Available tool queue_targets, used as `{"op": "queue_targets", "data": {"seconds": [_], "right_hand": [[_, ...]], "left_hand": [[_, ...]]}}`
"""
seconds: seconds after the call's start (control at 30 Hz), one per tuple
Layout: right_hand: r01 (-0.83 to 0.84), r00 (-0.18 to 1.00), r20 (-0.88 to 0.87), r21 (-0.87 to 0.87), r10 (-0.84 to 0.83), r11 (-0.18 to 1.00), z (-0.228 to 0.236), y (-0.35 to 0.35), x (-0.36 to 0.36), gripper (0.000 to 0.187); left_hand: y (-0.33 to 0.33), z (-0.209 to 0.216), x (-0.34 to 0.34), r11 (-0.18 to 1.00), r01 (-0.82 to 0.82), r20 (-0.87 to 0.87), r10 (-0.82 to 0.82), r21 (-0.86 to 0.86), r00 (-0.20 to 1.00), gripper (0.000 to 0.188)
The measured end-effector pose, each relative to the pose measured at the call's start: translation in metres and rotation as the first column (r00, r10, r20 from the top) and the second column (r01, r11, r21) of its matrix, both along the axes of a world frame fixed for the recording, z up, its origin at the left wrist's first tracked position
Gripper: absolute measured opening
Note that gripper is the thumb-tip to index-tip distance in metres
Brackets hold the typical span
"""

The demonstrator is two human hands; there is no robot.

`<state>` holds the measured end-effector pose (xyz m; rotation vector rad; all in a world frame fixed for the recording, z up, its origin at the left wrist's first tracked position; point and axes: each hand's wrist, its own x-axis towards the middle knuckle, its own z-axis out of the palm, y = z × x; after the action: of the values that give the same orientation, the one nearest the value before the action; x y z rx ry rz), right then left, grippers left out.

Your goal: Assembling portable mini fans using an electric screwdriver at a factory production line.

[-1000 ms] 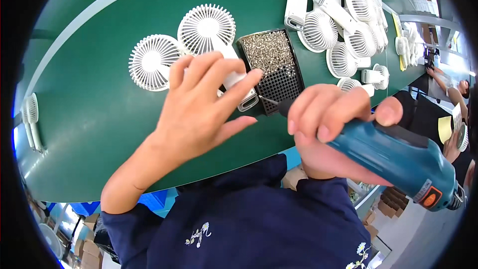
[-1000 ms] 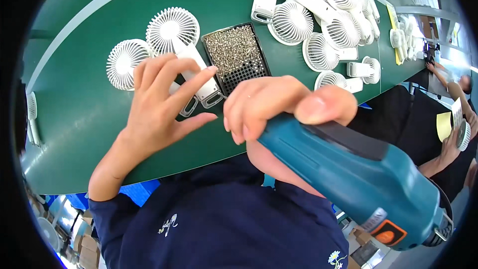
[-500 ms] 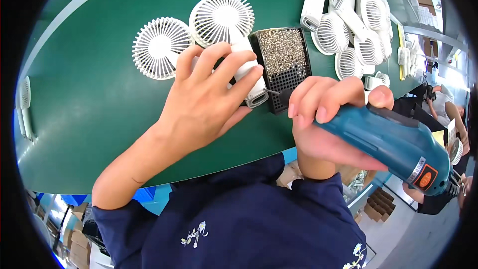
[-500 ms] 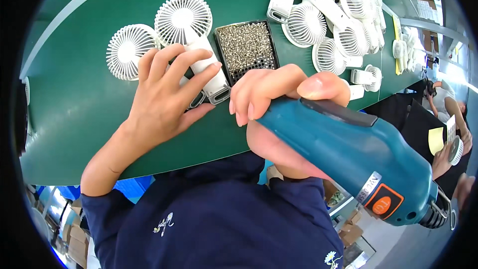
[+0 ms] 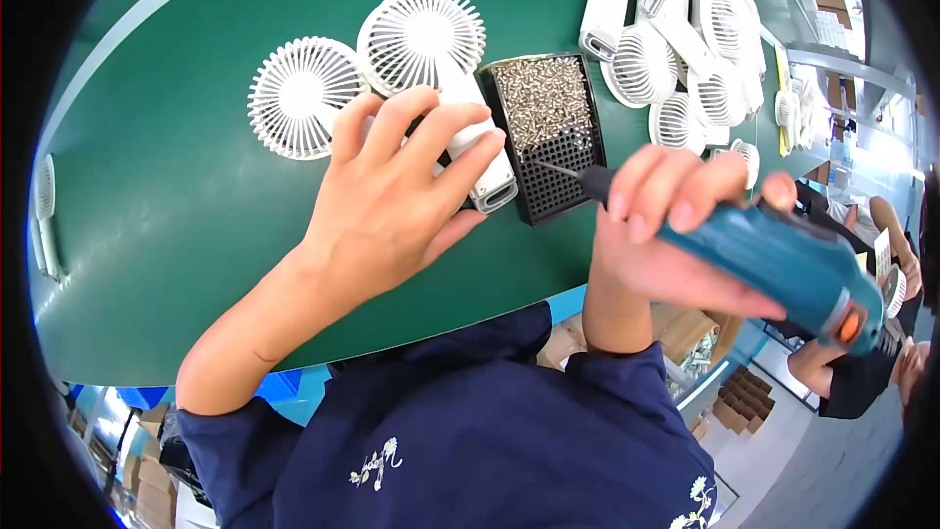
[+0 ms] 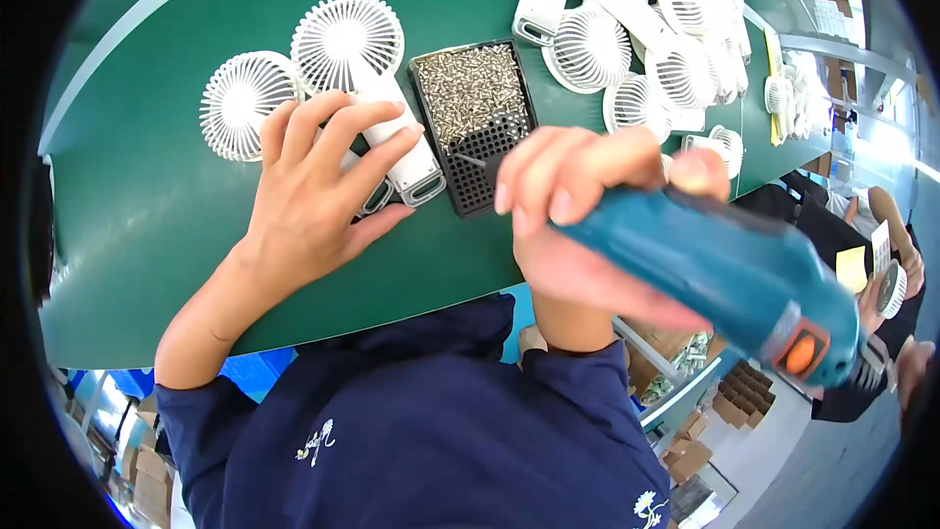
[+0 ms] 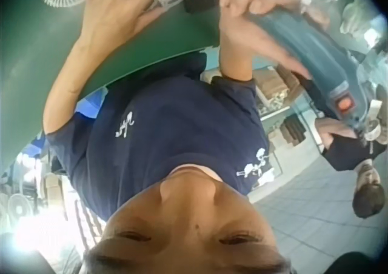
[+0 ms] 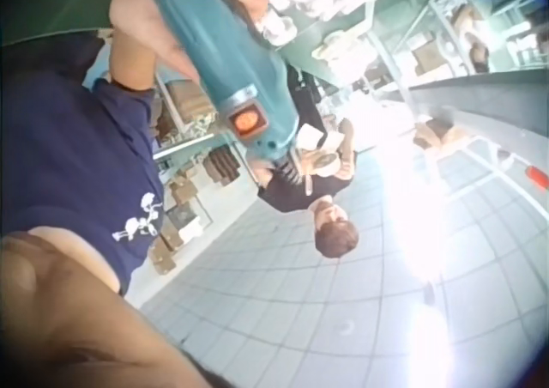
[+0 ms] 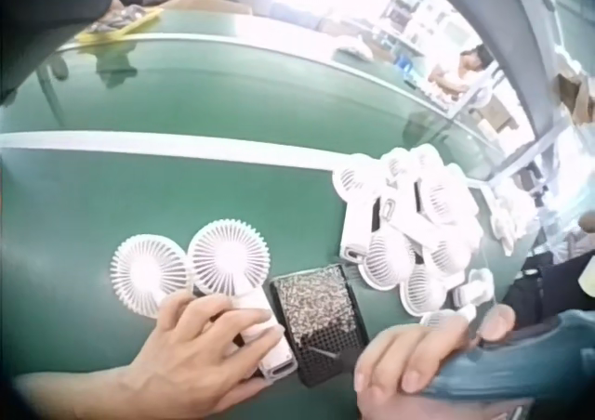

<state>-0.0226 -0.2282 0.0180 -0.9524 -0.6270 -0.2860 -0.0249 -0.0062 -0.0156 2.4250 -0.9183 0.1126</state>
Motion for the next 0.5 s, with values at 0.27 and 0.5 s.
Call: {"op": "queue_targets", "data": {"seconds": [0.27, 0.5], "right_hand": [[0.041, 0.999, -0.015, -0.080, -0.043, 0.996, -0.013, 0.006, 0.010, 0.085], [0.089, 0.995, -0.043, 0.072, -0.086, 0.993, 0.000, 0.007, 0.001, 0.083]], "left_hand": [[-0.001, 0.002, 0.001, 1.000, -0.011, -0.004, 0.011, 0.004, 1.000, 0.062], [-0.002, 0.001, 0.003, 0.972, 0.006, 0.025, -0.001, -0.237, 1.000, 0.055]]}}
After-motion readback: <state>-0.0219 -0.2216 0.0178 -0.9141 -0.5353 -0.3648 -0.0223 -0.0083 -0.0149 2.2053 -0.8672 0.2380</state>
